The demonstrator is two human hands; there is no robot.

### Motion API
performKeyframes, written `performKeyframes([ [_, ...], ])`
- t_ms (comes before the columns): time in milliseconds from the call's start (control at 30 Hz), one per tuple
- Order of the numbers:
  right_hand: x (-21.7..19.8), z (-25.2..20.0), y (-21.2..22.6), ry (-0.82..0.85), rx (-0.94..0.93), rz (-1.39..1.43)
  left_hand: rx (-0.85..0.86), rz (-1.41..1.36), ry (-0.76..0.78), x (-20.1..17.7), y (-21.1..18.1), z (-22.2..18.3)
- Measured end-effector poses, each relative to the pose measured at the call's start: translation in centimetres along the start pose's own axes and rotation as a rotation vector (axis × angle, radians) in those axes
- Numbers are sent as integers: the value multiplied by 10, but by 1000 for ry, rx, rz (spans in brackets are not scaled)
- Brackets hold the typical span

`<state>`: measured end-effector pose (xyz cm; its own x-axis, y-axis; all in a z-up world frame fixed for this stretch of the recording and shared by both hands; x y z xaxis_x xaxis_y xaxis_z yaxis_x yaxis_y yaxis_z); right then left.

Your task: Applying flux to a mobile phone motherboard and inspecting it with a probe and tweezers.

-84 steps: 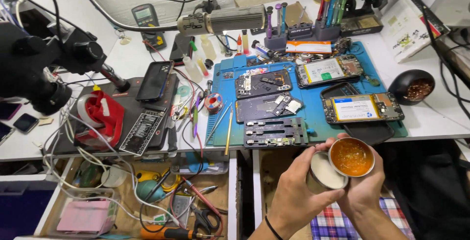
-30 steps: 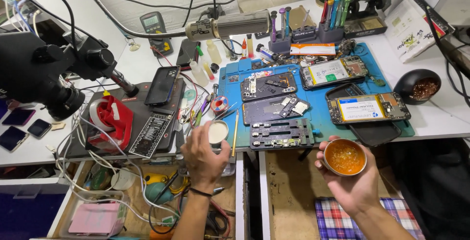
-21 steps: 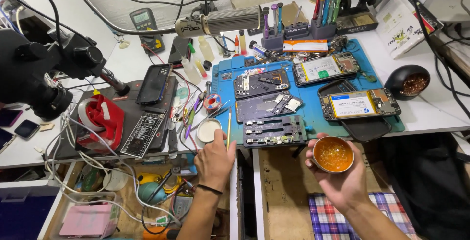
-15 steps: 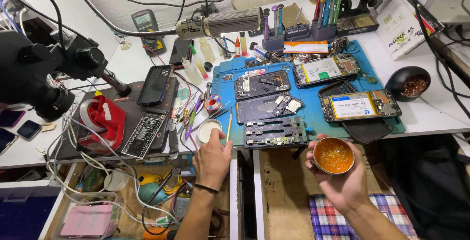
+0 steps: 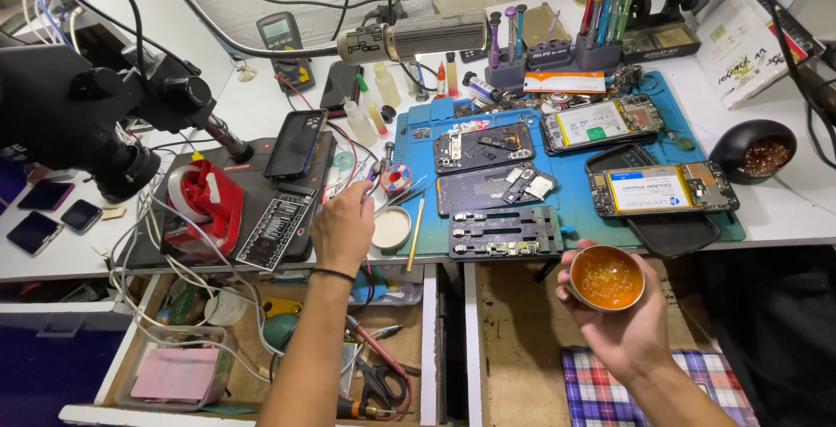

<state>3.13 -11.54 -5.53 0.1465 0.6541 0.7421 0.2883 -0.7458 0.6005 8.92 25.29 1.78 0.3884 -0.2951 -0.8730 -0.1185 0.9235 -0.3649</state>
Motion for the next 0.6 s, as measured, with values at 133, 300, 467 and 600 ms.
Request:
performKeyframes([
  [133, 1, 0, 1, -4, 3, -4, -48, 66, 213, 7, -10, 23],
  [300, -3, 3, 1, 30, -4, 20, -52, 308, 364, 43, 2, 51],
  [467, -2, 3, 3, 35, -10, 18, 16, 472, 365, 54, -2, 58],
  [600, -4, 4, 2, 54, -7, 35, 65, 581, 358, 61, 1, 59],
])
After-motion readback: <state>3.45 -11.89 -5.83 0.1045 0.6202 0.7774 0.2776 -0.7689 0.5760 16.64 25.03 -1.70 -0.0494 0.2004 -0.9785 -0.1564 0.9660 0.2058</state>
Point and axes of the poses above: each hand's wrist, its own z-axis towards the middle knuckle, its own x-axis out of the palm, y = z × x, the point moved 4 cm from there along z, towards the middle knuckle, and after that the axes turned 4 degrees about -z, right-handed, at the moved point
